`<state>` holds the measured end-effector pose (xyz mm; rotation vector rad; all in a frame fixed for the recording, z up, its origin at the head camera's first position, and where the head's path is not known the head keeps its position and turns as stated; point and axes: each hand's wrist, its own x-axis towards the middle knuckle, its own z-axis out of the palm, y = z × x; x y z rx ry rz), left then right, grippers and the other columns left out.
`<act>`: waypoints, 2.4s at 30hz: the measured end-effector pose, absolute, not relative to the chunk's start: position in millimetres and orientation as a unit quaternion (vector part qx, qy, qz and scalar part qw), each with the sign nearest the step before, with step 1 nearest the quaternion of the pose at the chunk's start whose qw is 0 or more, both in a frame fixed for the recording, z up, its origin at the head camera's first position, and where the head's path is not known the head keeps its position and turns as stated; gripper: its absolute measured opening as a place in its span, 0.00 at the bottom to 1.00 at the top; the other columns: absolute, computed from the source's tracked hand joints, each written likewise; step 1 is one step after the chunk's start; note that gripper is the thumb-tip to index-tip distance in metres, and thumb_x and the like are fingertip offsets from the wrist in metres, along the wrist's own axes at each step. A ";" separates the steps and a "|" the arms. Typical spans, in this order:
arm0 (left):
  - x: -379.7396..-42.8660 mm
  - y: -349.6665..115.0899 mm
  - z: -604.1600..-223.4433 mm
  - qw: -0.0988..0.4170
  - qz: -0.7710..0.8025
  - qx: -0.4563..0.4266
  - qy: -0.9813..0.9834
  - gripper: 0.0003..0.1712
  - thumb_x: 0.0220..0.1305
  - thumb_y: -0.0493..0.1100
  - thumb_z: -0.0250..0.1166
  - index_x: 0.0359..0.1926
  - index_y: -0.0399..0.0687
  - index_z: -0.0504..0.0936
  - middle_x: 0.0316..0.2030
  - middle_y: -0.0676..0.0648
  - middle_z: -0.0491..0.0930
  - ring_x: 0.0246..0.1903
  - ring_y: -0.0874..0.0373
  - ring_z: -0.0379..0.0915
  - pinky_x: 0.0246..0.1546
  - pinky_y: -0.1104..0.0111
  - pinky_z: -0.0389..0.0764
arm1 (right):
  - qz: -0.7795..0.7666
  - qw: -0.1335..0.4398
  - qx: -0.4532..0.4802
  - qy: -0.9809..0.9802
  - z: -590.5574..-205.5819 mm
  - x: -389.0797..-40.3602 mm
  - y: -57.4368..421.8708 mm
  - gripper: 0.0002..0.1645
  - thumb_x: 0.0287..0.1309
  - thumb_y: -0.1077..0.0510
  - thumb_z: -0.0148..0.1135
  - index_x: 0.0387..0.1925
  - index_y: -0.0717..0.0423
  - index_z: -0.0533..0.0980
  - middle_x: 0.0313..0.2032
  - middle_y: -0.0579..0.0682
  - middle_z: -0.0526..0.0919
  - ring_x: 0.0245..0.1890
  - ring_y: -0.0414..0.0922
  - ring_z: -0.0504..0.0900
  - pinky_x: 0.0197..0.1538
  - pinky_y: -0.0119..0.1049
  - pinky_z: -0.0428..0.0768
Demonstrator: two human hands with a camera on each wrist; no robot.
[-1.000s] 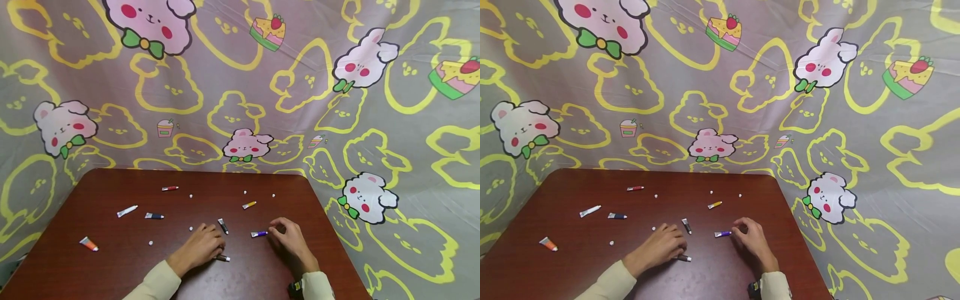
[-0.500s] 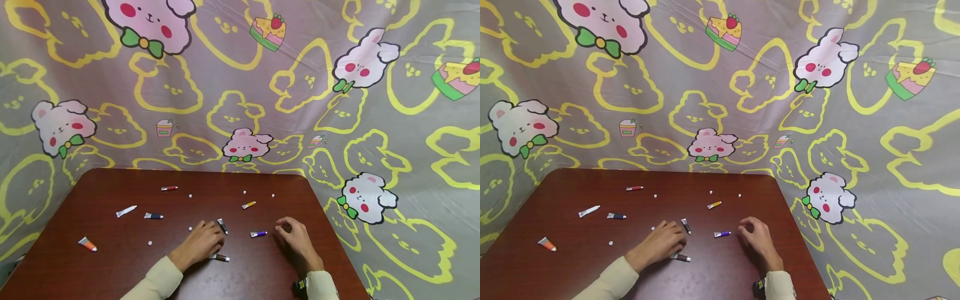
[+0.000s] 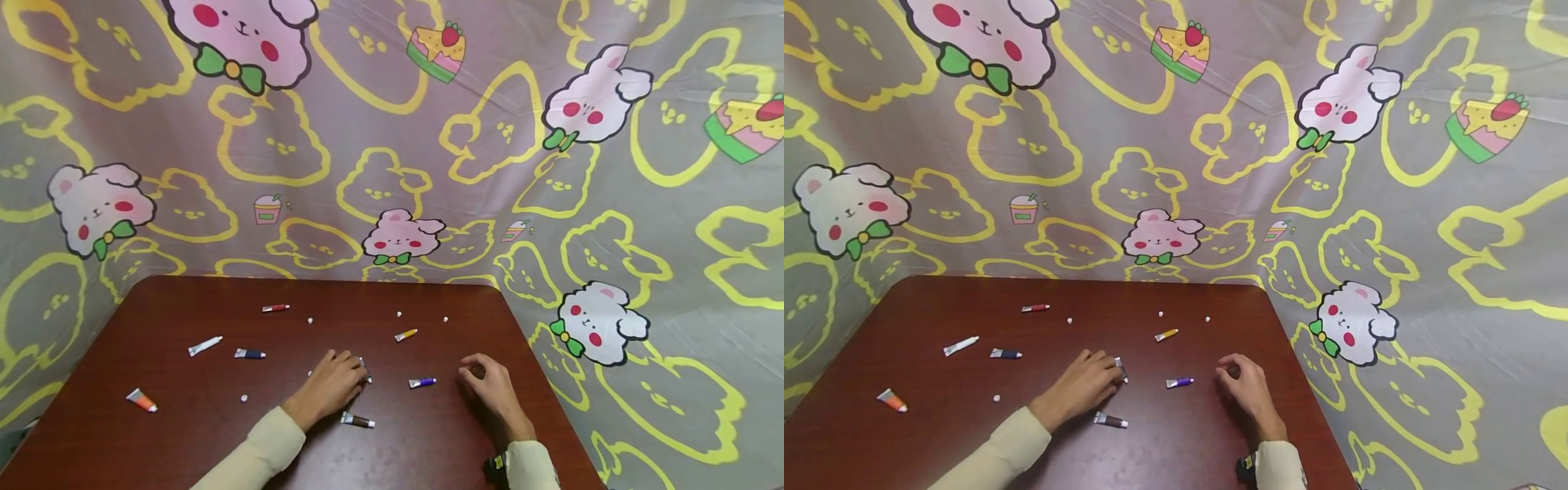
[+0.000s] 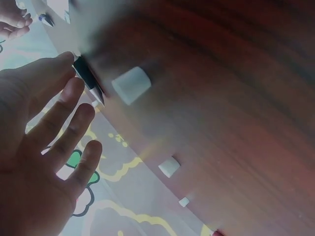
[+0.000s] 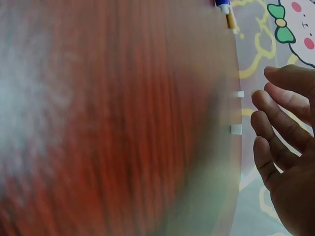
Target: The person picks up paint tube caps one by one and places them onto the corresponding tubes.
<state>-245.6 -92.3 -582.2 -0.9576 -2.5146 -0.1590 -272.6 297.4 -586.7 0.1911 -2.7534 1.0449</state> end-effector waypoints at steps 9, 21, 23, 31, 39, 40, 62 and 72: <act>-255.0 -90.4 -581.2 0.217 -0.050 -0.331 -0.917 0.13 0.59 0.51 0.81 0.41 0.59 0.87 0.42 0.56 0.86 0.44 0.56 0.79 0.43 0.60 0.73 | 0.349 0.108 0.067 -0.929 -584.9 -275.1 306.6 0.11 0.60 0.59 0.80 0.44 0.52 0.88 0.36 0.43 0.90 0.35 0.35 0.86 0.44 0.34 0.84; -262.3 -84.2 -577.7 0.217 -0.051 -0.324 -0.919 0.13 0.59 0.47 0.81 0.41 0.59 0.86 0.43 0.54 0.85 0.46 0.55 0.80 0.44 0.60 0.74 | 0.340 0.123 0.076 -0.929 -589.1 -283.0 316.1 0.14 0.60 0.62 0.79 0.47 0.56 0.87 0.37 0.46 0.90 0.36 0.36 0.85 0.45 0.35 0.85; -264.1 -84.0 -578.7 0.220 -0.051 -0.325 -0.918 0.14 0.58 0.47 0.82 0.41 0.59 0.86 0.43 0.54 0.85 0.45 0.55 0.80 0.44 0.60 0.74 | 0.339 0.120 0.074 -0.930 -589.7 -284.2 318.1 0.14 0.60 0.61 0.80 0.48 0.56 0.87 0.38 0.46 0.89 0.37 0.37 0.86 0.46 0.35 0.85; -269.4 -83.3 -580.3 0.225 -0.047 -0.325 -0.917 0.12 0.59 0.45 0.81 0.42 0.60 0.87 0.43 0.54 0.84 0.45 0.55 0.80 0.42 0.61 0.73 | 0.318 0.120 0.083 -0.937 -592.6 -290.5 324.9 0.21 0.60 0.61 0.80 0.55 0.58 0.85 0.41 0.51 0.87 0.40 0.46 0.88 0.48 0.41 0.85; -270.8 -83.4 -576.7 0.215 -0.045 -0.323 -0.921 0.11 0.60 0.44 0.80 0.42 0.59 0.89 0.44 0.53 0.85 0.44 0.54 0.80 0.42 0.60 0.72 | 0.287 0.096 0.063 -0.951 -593.5 -292.6 326.6 0.22 0.62 0.58 0.79 0.57 0.57 0.85 0.42 0.50 0.85 0.41 0.46 0.84 0.51 0.46 0.82; -270.6 -83.3 -576.3 0.212 -0.043 -0.323 -0.921 0.11 0.60 0.44 0.80 0.42 0.59 0.89 0.43 0.53 0.85 0.44 0.54 0.80 0.42 0.60 0.72 | 0.284 0.093 0.060 -0.952 -593.4 -292.3 326.9 0.22 0.62 0.57 0.79 0.56 0.57 0.86 0.42 0.50 0.85 0.42 0.46 0.84 0.51 0.47 0.82; -269.5 -75.8 -578.2 0.228 -0.007 -0.310 -0.923 0.06 0.59 0.47 0.79 0.36 0.59 0.89 0.39 0.55 0.86 0.42 0.55 0.79 0.41 0.59 0.73 | 0.256 0.084 0.062 -0.961 -592.4 -290.9 324.2 0.04 0.63 0.60 0.78 0.36 0.49 0.87 0.32 0.43 0.83 0.34 0.39 0.80 0.43 0.41 0.79; -271.2 -75.9 -577.5 0.218 -0.006 -0.307 -0.927 0.10 0.55 0.47 0.80 0.37 0.58 0.87 0.38 0.55 0.86 0.42 0.55 0.79 0.43 0.58 0.74 | 0.259 0.083 0.048 -0.961 -588.1 -290.4 320.6 0.06 0.61 0.60 0.74 0.34 0.45 0.83 0.32 0.42 0.86 0.35 0.39 0.84 0.46 0.44 0.81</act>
